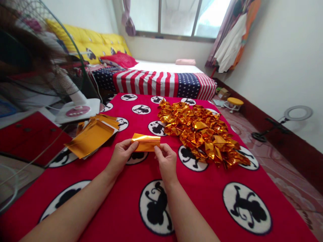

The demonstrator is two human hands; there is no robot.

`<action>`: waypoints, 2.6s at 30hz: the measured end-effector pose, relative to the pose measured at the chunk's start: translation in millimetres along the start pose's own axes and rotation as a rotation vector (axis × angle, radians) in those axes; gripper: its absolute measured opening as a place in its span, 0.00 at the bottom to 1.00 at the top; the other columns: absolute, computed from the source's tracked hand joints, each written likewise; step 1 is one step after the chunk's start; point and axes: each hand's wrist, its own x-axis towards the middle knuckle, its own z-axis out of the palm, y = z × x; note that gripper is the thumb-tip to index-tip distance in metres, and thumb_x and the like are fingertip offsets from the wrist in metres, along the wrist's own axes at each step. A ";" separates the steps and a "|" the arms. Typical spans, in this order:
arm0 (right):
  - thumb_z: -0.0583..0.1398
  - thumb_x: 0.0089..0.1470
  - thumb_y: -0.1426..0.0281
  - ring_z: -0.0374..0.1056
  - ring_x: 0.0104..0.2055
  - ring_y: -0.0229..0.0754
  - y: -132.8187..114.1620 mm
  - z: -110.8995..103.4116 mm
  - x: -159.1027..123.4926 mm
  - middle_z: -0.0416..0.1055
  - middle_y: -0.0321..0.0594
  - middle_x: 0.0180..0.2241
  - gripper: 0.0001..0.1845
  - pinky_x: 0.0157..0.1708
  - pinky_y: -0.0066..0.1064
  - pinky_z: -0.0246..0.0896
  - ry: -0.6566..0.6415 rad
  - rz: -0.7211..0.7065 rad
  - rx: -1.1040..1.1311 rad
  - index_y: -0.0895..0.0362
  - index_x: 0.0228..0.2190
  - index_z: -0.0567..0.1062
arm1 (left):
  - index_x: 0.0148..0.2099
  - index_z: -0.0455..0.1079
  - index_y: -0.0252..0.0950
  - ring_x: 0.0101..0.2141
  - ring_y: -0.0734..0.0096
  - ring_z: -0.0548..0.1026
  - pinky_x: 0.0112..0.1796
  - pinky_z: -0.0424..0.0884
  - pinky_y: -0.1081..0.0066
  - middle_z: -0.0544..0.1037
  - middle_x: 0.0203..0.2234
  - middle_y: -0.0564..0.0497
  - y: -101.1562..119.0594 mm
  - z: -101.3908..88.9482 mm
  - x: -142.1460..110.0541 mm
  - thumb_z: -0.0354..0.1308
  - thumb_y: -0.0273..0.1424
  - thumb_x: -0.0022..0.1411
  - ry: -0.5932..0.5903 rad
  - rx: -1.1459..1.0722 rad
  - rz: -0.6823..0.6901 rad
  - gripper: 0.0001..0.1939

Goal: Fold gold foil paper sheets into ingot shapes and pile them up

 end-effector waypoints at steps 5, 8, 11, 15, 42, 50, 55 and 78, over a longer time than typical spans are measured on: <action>0.62 0.54 0.59 0.58 0.21 0.32 -0.3 1.0 0.5 0.64 0.31 0.20 0.14 0.22 0.24 0.55 -0.018 0.014 0.009 0.57 0.27 0.75 | 0.43 0.76 0.33 0.36 0.64 0.80 0.40 0.75 0.69 0.83 0.36 0.46 -1.2 3.1 0.8 0.67 0.41 0.53 -0.064 -0.140 -0.038 0.20; 0.62 0.55 0.58 0.57 0.21 0.33 1.0 0.4 0.7 0.63 0.31 0.19 0.16 0.22 0.24 0.53 0.002 0.025 -0.013 0.58 0.24 0.73 | 0.43 0.76 0.32 0.36 0.63 0.80 0.39 0.75 0.69 0.83 0.36 0.46 -2.3 2.8 1.1 0.67 0.41 0.53 -0.062 -0.124 -0.035 0.20; 0.61 0.55 0.58 0.57 0.21 0.32 1.9 -0.1 0.5 0.63 0.31 0.18 0.17 0.22 0.25 0.52 0.007 0.040 -0.028 0.58 0.23 0.72 | 0.40 0.77 0.31 0.33 0.65 0.79 0.35 0.75 0.71 0.83 0.33 0.47 -1.4 2.4 0.3 0.66 0.42 0.54 -0.040 -0.091 -0.046 0.19; 0.63 0.54 0.59 0.58 0.20 0.32 1.2 1.3 0.7 0.66 0.31 0.20 0.13 0.22 0.25 0.54 -0.031 0.041 0.022 0.58 0.29 0.75 | 0.36 0.76 0.31 0.30 0.68 0.79 0.32 0.73 0.74 0.82 0.30 0.48 0.1 2.2 0.1 0.66 0.42 0.53 0.001 -0.090 -0.057 0.17; 0.69 0.43 0.65 0.73 0.32 0.43 9.8 -1.9 3.3 0.79 0.42 0.34 0.18 0.35 0.34 0.70 0.014 0.061 -0.045 0.57 0.38 0.78 | 0.49 0.77 0.37 0.44 0.63 0.76 0.42 0.72 0.70 0.77 0.42 0.46 3.1 -0.9 1.0 0.67 0.31 0.52 -0.057 0.261 0.199 0.20; 0.68 0.47 0.65 0.74 0.36 0.44 17.2 -3.3 4.3 0.79 0.42 0.37 0.14 0.38 0.35 0.71 -0.010 0.021 -0.063 0.56 0.37 0.80 | 0.40 0.79 0.36 0.36 0.66 0.77 0.37 0.73 0.72 0.80 0.34 0.47 4.2 0.1 0.0 0.67 0.33 0.53 -0.023 0.278 0.204 0.11; 0.68 0.46 0.67 0.75 0.39 0.45 14.9 -1.2 4.2 0.79 0.41 0.37 0.12 0.42 0.36 0.71 -0.068 0.003 -0.046 0.56 0.36 0.81 | 0.36 0.80 0.35 0.35 0.65 0.78 0.38 0.74 0.70 0.82 0.33 0.46 3.6 1.3 -0.9 0.67 0.34 0.52 -0.035 0.286 0.175 0.09; 0.66 0.47 0.67 0.72 0.30 0.41 12.4 -1.9 3.7 0.79 0.39 0.32 0.09 0.34 0.32 0.68 -0.049 -0.002 -0.179 0.55 0.33 0.82 | 0.32 0.80 0.35 0.31 0.66 0.78 0.34 0.74 0.71 0.82 0.31 0.47 3.6 4.4 -2.4 0.70 0.31 0.46 0.020 0.231 0.117 0.08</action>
